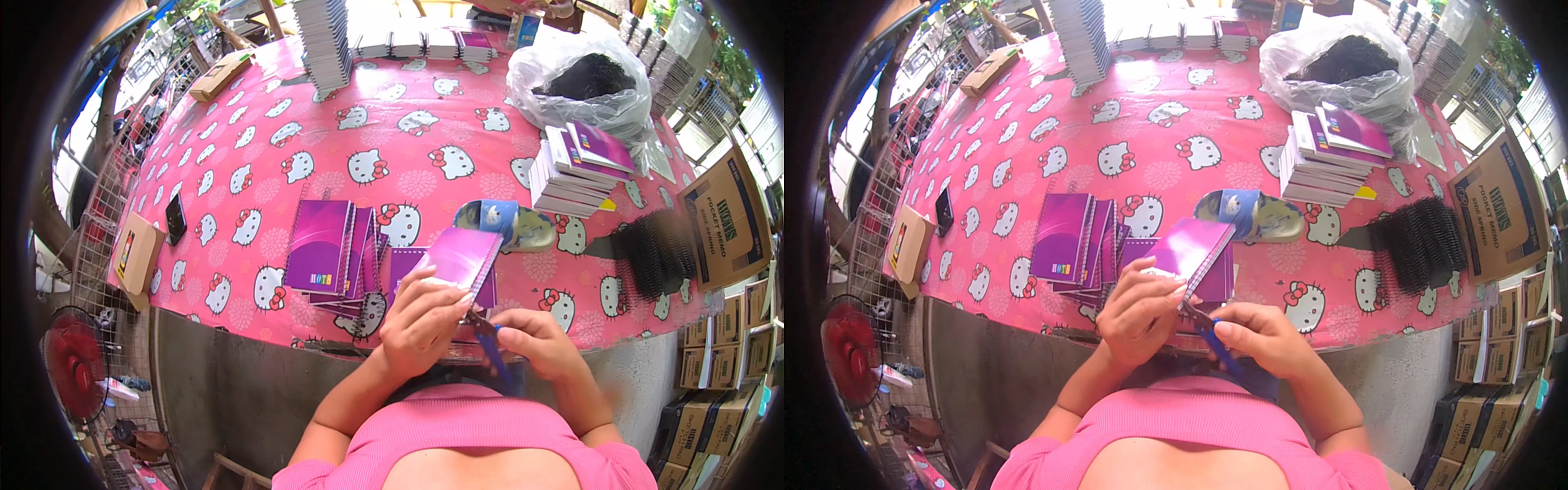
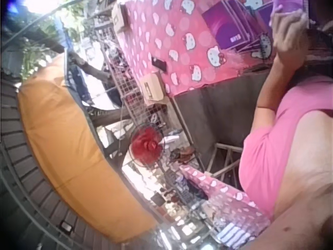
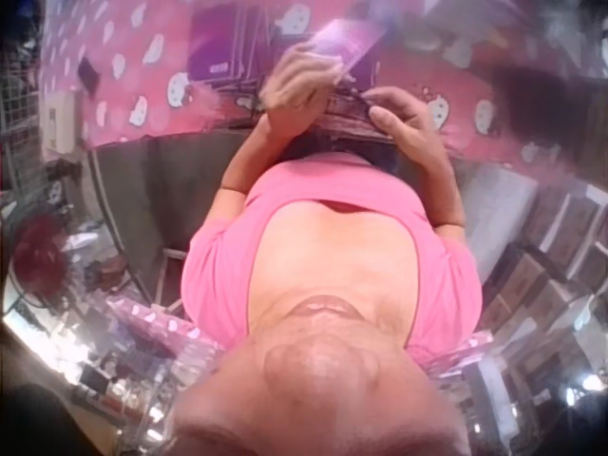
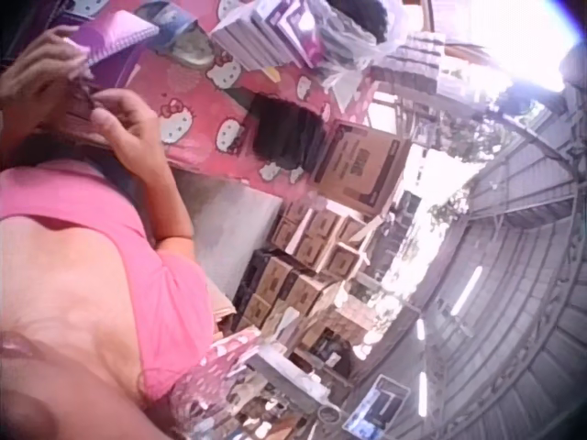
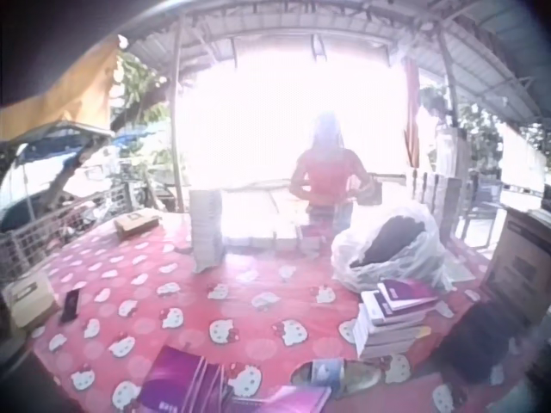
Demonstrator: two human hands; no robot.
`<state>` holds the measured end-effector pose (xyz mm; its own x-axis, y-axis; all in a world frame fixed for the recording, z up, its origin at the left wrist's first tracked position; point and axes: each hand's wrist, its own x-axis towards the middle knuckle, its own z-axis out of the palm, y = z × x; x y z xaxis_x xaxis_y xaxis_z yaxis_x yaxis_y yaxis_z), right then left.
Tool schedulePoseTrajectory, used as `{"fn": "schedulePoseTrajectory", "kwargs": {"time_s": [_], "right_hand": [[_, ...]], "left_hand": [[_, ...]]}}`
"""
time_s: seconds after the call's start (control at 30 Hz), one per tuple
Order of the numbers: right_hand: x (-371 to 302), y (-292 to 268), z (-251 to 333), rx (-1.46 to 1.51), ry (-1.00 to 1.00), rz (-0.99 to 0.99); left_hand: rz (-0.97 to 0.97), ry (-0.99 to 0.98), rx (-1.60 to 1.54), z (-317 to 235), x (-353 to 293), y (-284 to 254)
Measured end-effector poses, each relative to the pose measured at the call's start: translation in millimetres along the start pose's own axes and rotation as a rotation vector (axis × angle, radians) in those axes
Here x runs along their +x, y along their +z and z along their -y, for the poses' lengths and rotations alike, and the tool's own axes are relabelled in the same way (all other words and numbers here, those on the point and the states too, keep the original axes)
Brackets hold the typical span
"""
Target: The person assembles notebooks by threading spiral bindings through pre-punched holes and using a blue tool to crimp the ends of the wire.
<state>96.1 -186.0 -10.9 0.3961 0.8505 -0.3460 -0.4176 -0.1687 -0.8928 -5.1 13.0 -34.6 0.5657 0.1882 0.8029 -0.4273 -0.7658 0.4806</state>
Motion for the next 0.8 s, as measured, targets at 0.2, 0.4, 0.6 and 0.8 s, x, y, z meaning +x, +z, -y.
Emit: {"fn": "schedulePoseTrajectory", "kwargs": {"time_s": [0.2,0.4,0.6,0.8], "right_hand": [[-7.5,-84.1,-52.7,-1.22,-0.41,-0.77],[15.3,-49.7,-20.9,-0.837,-0.453,-0.739],[68.8,-15.2,-22.3,-1.021,-0.424,-0.534],[39.4,-44.9,-2.8,-0.219,-0.489,-0.534]], "left_hand": [[-0.465,-0.145,0.097,12.9,22.4,-74.1],[0.095,-0.087,0.669,43.2,65.1,-124.6],[0.666,-0.174,0.799,124.9,21.6,-95.5],[0.246,-0.288,0.416,47.0,56.2,-78.1]]}}
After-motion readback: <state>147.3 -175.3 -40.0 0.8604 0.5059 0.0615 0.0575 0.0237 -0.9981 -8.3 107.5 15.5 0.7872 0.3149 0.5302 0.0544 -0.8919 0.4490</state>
